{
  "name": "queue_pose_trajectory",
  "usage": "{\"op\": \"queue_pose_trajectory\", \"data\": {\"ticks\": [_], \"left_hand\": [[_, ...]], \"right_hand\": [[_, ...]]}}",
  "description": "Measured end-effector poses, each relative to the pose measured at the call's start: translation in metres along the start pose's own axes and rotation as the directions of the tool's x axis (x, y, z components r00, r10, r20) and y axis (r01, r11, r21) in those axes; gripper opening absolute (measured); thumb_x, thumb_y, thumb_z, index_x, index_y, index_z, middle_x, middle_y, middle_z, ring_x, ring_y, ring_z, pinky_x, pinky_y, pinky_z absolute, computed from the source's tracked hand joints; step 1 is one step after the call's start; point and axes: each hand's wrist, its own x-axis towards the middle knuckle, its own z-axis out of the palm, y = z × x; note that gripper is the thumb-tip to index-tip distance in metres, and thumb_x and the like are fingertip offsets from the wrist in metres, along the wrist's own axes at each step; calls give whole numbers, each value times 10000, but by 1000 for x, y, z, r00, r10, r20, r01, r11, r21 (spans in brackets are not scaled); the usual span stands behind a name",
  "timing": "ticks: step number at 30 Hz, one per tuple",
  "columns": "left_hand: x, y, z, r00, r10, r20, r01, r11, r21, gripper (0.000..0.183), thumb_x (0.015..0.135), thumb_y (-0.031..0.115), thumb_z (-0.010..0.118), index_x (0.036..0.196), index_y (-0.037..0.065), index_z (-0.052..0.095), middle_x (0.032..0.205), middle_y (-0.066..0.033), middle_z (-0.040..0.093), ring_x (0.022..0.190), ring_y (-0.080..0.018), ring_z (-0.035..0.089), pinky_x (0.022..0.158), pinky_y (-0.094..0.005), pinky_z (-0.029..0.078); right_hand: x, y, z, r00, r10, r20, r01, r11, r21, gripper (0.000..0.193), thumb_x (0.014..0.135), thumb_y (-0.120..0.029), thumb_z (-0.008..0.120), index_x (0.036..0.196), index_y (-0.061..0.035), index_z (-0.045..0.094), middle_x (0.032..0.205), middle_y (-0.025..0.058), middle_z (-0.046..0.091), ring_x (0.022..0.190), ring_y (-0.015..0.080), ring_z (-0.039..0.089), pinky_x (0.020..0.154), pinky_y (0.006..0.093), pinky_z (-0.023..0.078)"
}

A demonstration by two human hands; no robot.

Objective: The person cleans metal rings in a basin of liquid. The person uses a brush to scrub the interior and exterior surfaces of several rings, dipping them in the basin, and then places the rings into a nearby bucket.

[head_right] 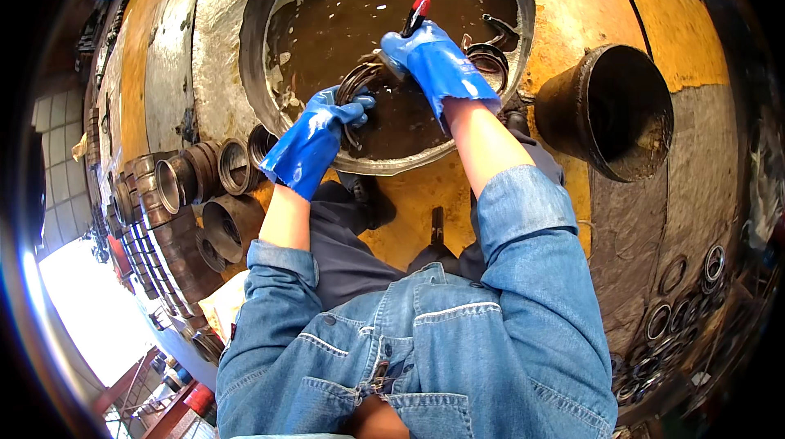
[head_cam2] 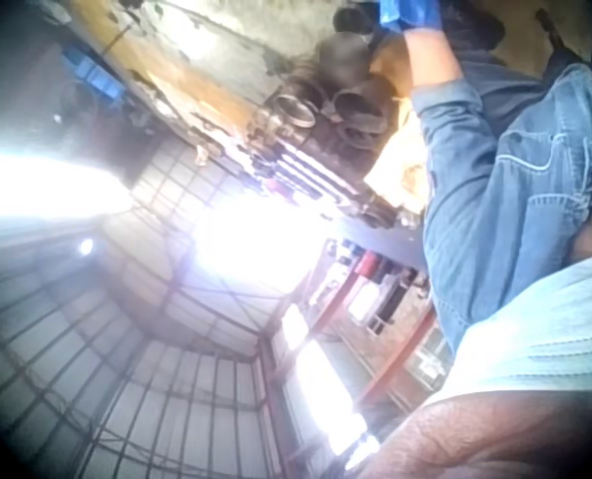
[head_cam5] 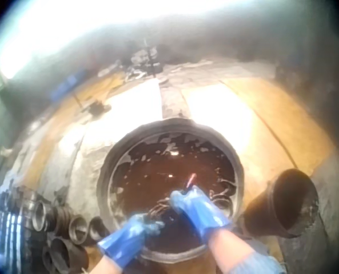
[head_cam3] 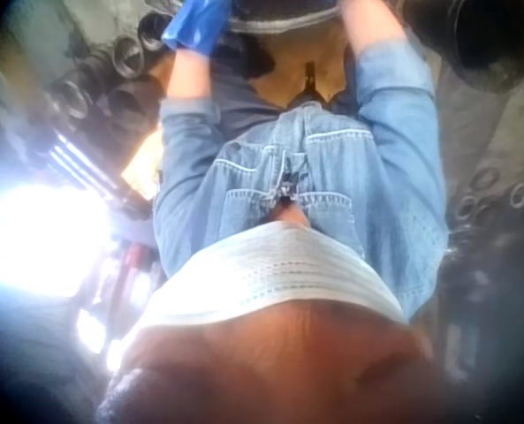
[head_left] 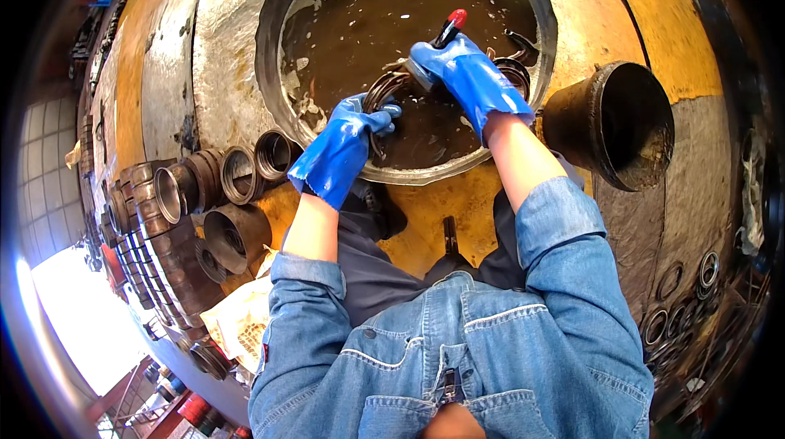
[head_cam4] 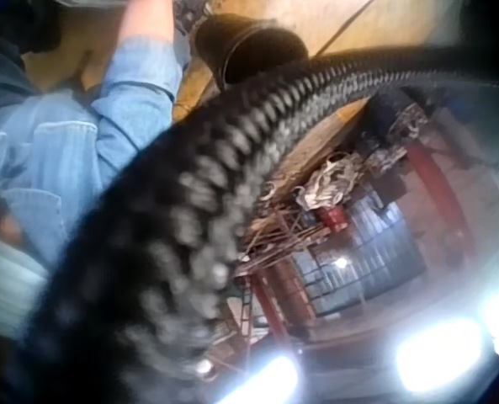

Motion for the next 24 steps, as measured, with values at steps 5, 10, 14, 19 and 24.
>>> {"op": "queue_pose_trajectory", "data": {"ticks": [5,10,14,19,24], "left_hand": [[4,9,17,982,-185,-42,187,980,62,289,995,166,755,1212,-23,732,984,-87,758,775,-133,668,704,-268,549],[16,-1,22,980,-174,-100,178,983,34,311,1039,246,706,1213,-11,724,898,-72,776,692,-113,661,652,-261,525],[12,1,41,989,148,-2,-148,988,-48,325,976,122,768,1238,-56,694,1034,-112,775,903,-186,736,861,-322,594],[9,-7,25,995,-47,87,49,999,-22,506,935,99,768,1379,-74,597,1194,-138,724,1066,-220,721,914,-318,576],[-4,10,23,998,53,46,-55,997,49,489,963,203,769,1358,-47,626,1175,-110,721,1044,-186,710,821,-289,545]], "right_hand": [[26,28,-1,990,-23,-136,-18,957,-290,367,879,-356,656,941,-17,782,886,169,779,907,313,762,868,404,562],[8,5,-17,979,92,-182,-112,989,-101,431,896,-368,697,1124,-9,768,1029,186,788,1015,314,763,933,403,554],[-38,0,-36,911,-110,-398,168,979,116,324,983,-328,689,1126,-44,749,949,44,726,830,153,643,755,292,500],[-30,5,-46,931,-127,-342,165,983,85,386,944,-397,714,1056,-30,757,895,46,708,792,152,610,745,307,483],[-27,-4,-36,981,-188,-50,193,971,142,459,905,-466,739,986,-15,764,841,48,691,755,150,578,734,321,465]]}}
